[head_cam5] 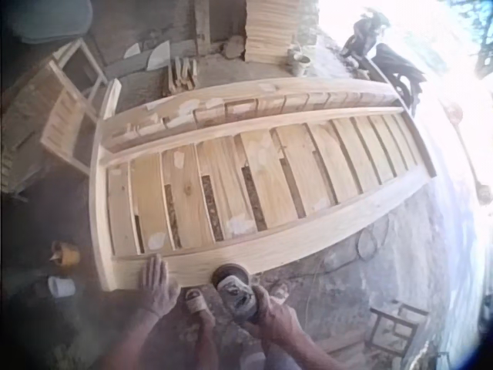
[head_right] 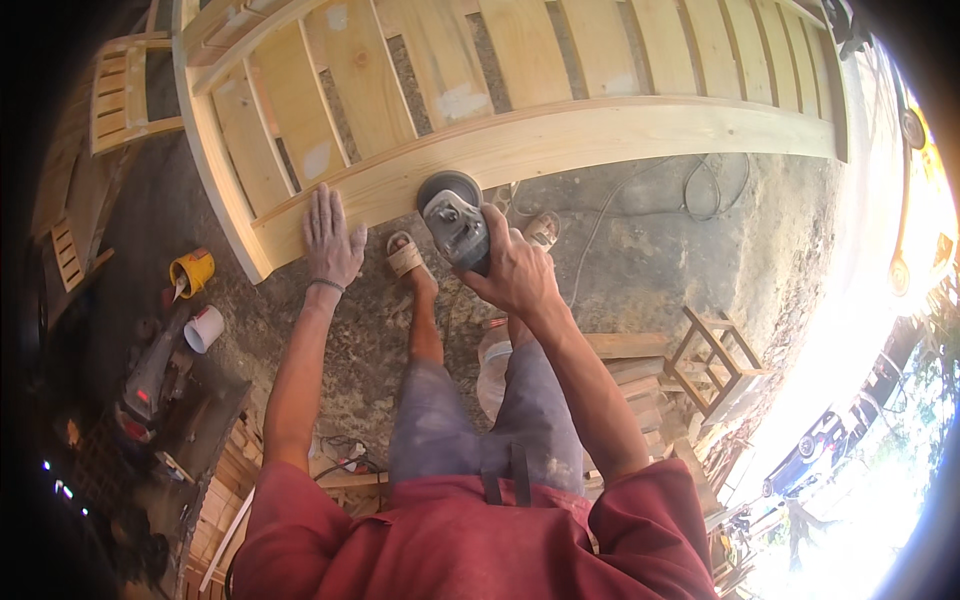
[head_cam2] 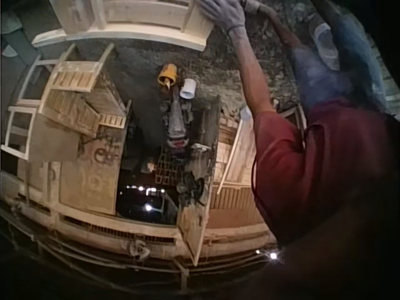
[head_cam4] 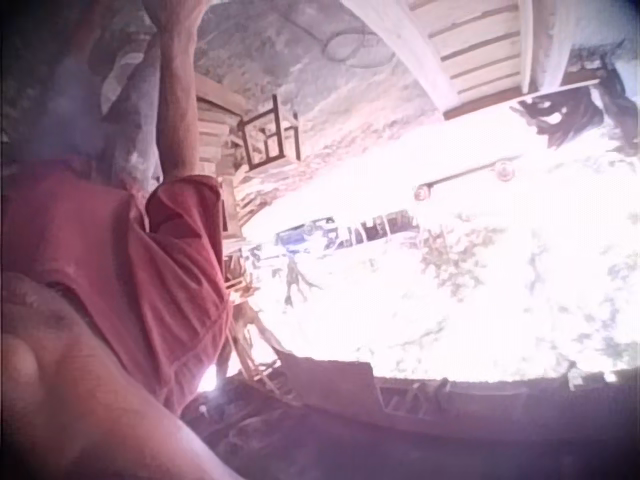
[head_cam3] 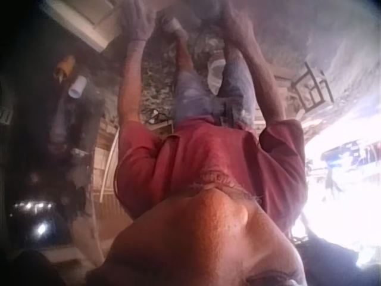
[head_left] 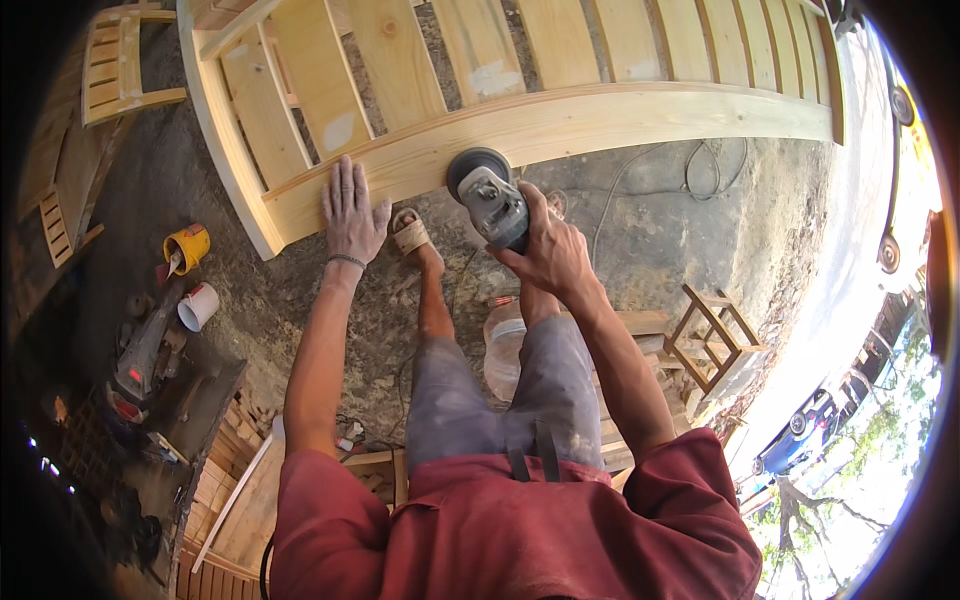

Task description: The person sands the surface of a wooden bench using a hand-held power sander, moving it across different sections of the seat and backrest.

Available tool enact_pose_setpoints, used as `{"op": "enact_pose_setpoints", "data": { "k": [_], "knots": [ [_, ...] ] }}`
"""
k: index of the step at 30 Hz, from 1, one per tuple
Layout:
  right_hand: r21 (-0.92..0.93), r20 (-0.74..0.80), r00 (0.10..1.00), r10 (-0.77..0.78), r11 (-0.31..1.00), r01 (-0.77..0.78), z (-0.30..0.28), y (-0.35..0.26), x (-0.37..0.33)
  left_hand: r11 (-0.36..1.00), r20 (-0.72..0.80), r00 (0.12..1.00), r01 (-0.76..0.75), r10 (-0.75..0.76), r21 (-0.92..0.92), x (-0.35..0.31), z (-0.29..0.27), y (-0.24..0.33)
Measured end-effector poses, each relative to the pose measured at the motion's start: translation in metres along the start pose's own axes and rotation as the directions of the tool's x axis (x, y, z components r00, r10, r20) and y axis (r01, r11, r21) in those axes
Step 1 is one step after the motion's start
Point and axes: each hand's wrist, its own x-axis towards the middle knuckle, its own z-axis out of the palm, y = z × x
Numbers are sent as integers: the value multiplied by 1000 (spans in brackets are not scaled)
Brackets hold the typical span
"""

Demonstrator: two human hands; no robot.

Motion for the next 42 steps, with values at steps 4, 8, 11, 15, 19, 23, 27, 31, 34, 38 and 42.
{"op": "enact_pose_setpoints", "data": {
  "k": [4, 8, 11, 15, 19, 23, 27, 31, 34, 38, 42],
  "knots": [
    [40, -29, 994, 101, 994, -100, -5, 6, -8, 1000, 20, 1000, -20, 20, 0, -2, 1, -5],
    [127, -98, 970, 223, 969, -210, -29, 38, -11, 1000, -24, 999, -30, 30, 0, -5, 3, -8],
    [168, -157, 944, 290, 950, -264, -53, 76, -16, 1000, -9, 1000, -21, 21, 8, -3, 3, -5],
    [200, -261, 894, 365, 926, -320, -81, 109, -25, 999, -8, 999, -39, 39, 17, -2, -1, -3],
    [224, -368, 798, 477, 878, -422, -89, 117, -17, 999, -4, 999, -45, 45, 28, -2, -4, -3],
    [307, -320, 791, 522, 847, -434, -66, 76, -5, 999, 45, 998, -33, 34, -32, -1, -6, -4],
    [258, -175, 927, 333, 924, -283, -9, 20, 5, 991, -11, 1000, 13, -15, -130, -8, -6, -16],
    [111, -99, 984, 147, 984, -136, 48, -47, 10, 962, -74, 972, 206, -223, -181, -21, -20, -54],
    [37, 22, 995, 96, 995, -96, 73, -96, 19, 922, -203, 903, 347, -378, -170, -33, -29, -97],
    [-35, 133, 991, 3, 999, 1, 89, -145, 32, 754, -145, 779, 516, -610, -405, -54, -10, -160],
    [-24, 34, 998, 56, 998, -56, 77, -121, 45, 545, 93, 741, 567, -665, -618, -40, -23, -154]
  ]
}}
